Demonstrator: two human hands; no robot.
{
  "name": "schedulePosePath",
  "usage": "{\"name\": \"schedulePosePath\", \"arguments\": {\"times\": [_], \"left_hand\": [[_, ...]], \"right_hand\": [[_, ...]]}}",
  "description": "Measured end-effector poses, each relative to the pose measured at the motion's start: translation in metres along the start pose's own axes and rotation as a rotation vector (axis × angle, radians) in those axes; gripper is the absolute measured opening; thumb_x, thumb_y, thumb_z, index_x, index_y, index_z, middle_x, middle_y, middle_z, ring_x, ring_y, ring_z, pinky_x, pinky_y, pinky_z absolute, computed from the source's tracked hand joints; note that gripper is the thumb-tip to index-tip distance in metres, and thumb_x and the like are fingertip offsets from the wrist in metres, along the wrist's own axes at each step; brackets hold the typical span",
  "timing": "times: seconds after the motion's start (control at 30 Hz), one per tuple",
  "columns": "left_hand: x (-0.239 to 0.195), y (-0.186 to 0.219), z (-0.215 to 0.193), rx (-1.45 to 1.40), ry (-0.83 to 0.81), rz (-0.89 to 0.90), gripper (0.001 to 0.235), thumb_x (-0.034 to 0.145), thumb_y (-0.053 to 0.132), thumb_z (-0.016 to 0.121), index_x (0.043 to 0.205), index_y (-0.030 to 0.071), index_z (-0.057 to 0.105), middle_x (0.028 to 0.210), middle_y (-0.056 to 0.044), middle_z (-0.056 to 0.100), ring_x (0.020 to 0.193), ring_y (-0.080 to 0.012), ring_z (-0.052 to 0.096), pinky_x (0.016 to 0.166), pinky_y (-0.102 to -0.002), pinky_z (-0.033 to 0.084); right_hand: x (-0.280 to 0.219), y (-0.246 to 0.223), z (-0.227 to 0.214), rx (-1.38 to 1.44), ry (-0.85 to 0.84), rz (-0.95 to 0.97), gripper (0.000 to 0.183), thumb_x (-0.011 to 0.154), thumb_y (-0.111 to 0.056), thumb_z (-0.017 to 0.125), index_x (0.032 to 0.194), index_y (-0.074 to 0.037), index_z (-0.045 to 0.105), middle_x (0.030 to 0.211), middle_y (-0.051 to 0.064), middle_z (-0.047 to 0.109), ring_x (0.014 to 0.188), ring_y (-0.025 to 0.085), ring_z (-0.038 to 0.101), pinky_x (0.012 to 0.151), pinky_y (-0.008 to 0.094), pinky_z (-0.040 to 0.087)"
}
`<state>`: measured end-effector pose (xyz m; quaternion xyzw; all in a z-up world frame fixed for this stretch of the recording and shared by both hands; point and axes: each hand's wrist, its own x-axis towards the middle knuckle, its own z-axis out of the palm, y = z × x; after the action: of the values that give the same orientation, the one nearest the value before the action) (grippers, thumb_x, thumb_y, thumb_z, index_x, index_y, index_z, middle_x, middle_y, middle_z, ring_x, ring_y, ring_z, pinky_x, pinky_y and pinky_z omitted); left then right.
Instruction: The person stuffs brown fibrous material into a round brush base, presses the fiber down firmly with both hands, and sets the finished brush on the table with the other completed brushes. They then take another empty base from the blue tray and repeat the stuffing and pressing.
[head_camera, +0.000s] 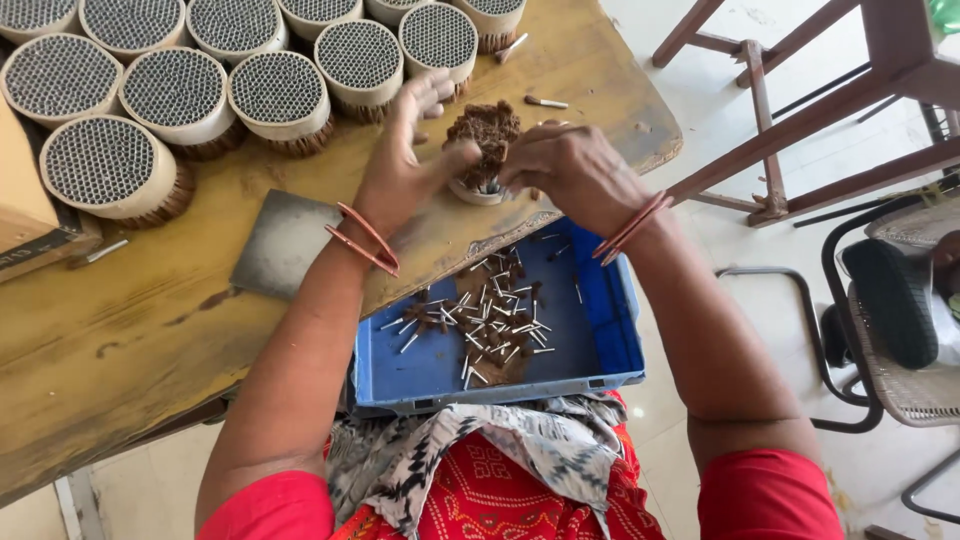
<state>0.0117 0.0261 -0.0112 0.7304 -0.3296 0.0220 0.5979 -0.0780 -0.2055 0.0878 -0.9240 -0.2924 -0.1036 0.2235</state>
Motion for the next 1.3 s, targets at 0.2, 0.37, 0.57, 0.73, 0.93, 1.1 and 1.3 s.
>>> {"name": "schedulePosePath", "arguments": {"times": [0.2, 0.37, 0.57, 0.73, 0.93, 1.1, 1.3], "left_hand": [[0.0, 0.026, 0.023, 0.369, -0.181, -0.113, 0.138, 0.057, 0.032, 0.102, 0.161, 0.022, 0.012, 0.152, -0.015, 0.055, 0.131, -0.0395, 0.056, 0.106, -0.055, 0.038], [0.001, 0.019, 0.022, 0.311, -0.167, -0.114, 0.14, 0.056, 0.029, 0.101, 0.163, 0.021, 0.01, 0.155, -0.017, 0.05, 0.134, -0.0403, 0.054, 0.111, -0.054, 0.037], [-0.004, 0.02, 0.019, 0.327, -0.13, -0.013, 0.14, 0.057, 0.027, 0.103, 0.163, 0.015, 0.013, 0.161, -0.02, 0.041, 0.145, -0.04, 0.044, 0.113, -0.056, 0.033], [-0.004, 0.03, 0.018, 0.364, -0.121, 0.045, 0.143, 0.052, 0.032, 0.104, 0.162, 0.01, 0.015, 0.162, -0.021, 0.033, 0.147, -0.0402, 0.034, 0.122, -0.053, 0.03], [-0.005, 0.027, 0.015, 0.356, -0.134, 0.081, 0.136, 0.064, 0.04, 0.103, 0.166, 0.008, 0.017, 0.164, -0.022, 0.036, 0.15, -0.0392, 0.037, 0.126, -0.052, 0.031], [-0.008, 0.018, 0.011, 0.302, -0.115, 0.105, 0.125, 0.08, 0.044, 0.096, 0.169, 0.005, 0.019, 0.164, -0.025, 0.038, 0.152, -0.0379, 0.042, 0.129, -0.05, 0.036], [-0.009, 0.016, 0.013, 0.348, -0.113, 0.153, 0.127, 0.073, 0.041, 0.098, 0.166, 0.007, 0.018, 0.161, -0.023, 0.041, 0.147, -0.0391, 0.045, 0.123, -0.05, 0.037]], "right_hand": [[0.0, 0.007, 0.035, -0.09, 0.082, -0.17, 0.017, 0.084, 0.002, 0.072, 0.098, -0.006, 0.076, 0.11, 0.008, 0.074, 0.108, 0.029, 0.068, 0.094, 0.038, 0.056], [-0.004, 0.001, 0.031, -0.046, -0.028, -0.063, 0.027, 0.084, -0.002, 0.074, 0.11, -0.008, 0.074, 0.119, 0.007, 0.069, 0.118, 0.028, 0.064, 0.101, 0.041, 0.054], [-0.037, -0.057, 0.01, 0.492, 0.403, -0.005, 0.076, 0.082, -0.015, 0.084, 0.148, -0.01, 0.049, 0.153, 0.013, 0.045, 0.14, 0.03, 0.046, 0.11, 0.045, 0.05], [-0.206, 0.036, 0.162, 1.739, 0.999, 0.3, 0.037, 0.105, 0.012, 0.061, 0.136, 0.003, 0.043, 0.134, 0.014, 0.048, 0.111, 0.024, 0.049, 0.086, 0.036, 0.044], [-0.154, -0.042, 0.07, 1.9, 1.101, 0.565, 0.051, 0.087, -0.002, 0.064, 0.136, -0.007, 0.054, 0.132, 0.011, 0.061, 0.118, 0.023, 0.064, 0.098, 0.038, 0.06], [-0.248, 0.056, 0.175, 1.91, 1.182, 0.364, 0.037, 0.112, 0.006, 0.061, 0.143, 0.0, 0.041, 0.129, 0.015, 0.056, 0.122, 0.024, 0.06, 0.093, 0.029, 0.052], [-0.13, -0.026, 0.055, 1.563, 0.956, 0.618, 0.061, 0.086, 0.001, 0.067, 0.143, -0.012, 0.05, 0.126, 0.002, 0.067, 0.106, 0.015, 0.07, 0.091, 0.033, 0.061]]}}
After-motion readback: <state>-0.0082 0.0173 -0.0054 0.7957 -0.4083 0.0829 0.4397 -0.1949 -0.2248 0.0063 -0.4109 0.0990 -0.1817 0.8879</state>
